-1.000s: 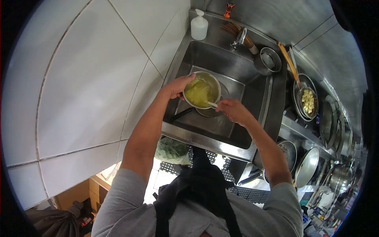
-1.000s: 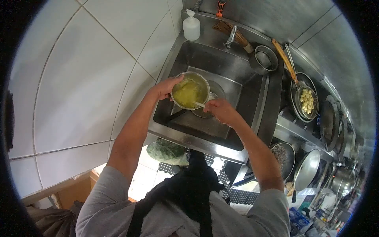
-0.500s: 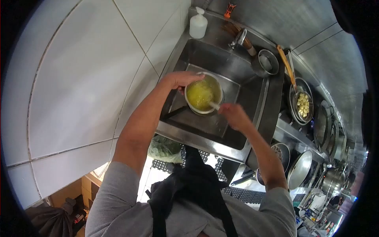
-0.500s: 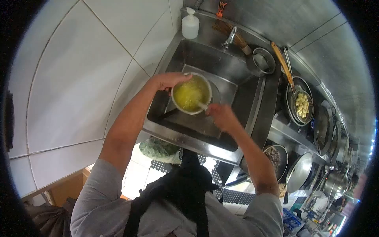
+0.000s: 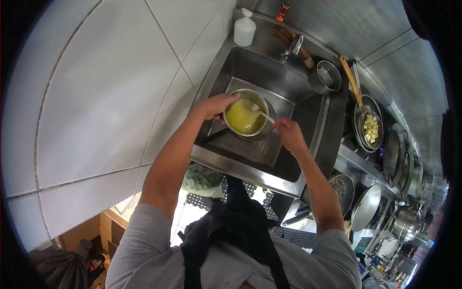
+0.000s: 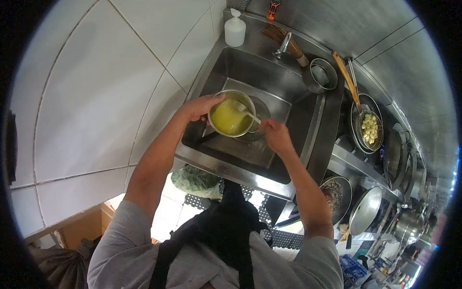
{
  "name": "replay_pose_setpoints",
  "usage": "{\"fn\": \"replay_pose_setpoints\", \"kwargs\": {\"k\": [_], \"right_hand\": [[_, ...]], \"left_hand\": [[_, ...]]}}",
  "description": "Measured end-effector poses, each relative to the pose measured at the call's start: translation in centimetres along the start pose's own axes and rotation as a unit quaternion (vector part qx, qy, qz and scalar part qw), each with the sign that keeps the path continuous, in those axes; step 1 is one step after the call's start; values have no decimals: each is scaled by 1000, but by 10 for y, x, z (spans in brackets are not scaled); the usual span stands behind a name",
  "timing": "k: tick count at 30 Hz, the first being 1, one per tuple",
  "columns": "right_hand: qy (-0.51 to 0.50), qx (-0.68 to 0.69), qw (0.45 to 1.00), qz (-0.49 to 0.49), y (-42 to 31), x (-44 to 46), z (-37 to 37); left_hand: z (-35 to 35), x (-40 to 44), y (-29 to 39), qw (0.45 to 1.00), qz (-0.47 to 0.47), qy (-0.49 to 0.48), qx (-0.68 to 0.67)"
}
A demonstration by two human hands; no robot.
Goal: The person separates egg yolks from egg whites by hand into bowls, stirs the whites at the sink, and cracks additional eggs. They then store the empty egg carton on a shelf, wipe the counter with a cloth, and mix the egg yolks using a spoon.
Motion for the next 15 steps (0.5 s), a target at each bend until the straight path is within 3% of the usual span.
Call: {"fn": "replay_pose_setpoints", "kwargs": {"k": [2, 4, 5, 7, 8, 10, 11, 13, 14, 15], "right_hand": [[58, -60, 991, -102, -2, 9, -6], [18, 44, 999, 14, -23, -1, 0], [20, 48, 999, 16, -10, 6, 9], [54, -145, 980, -125, -6, 18, 27], [57, -142, 981, -123, -6, 17, 28], [33, -4, 999, 28, -25, 14, 35], [25, 41, 996, 78, -25, 15, 45], [49, 41, 998, -28, -16, 20, 73], [49, 40, 998, -30, -13, 24, 69], [68, 155, 985, 42, -18, 20, 61]], "left_hand": [[3, -4, -1, 1000, 14, 3, -11], [15, -15, -27, 978, 17, 100, -180], [27, -18, -37, 979, 15, 98, -177], [44, -20, -44, 942, 88, 161, -280], [56, -16, -48, 944, 87, 159, -277], [65, -6, -62, 864, 114, 211, -442], [67, -3, -66, 854, 128, 218, -454], [76, 2, -77, 851, 128, 250, -443], [74, 5, -79, 845, 137, 281, -435], [76, -1, -75, 844, 134, 282, -435]]}}
Point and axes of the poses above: each hand's wrist, its own x-axis towards the middle knuckle, its own z-axis out of the palm, y = z × x, the point moved 5 cm from there along x, towards the middle knuckle
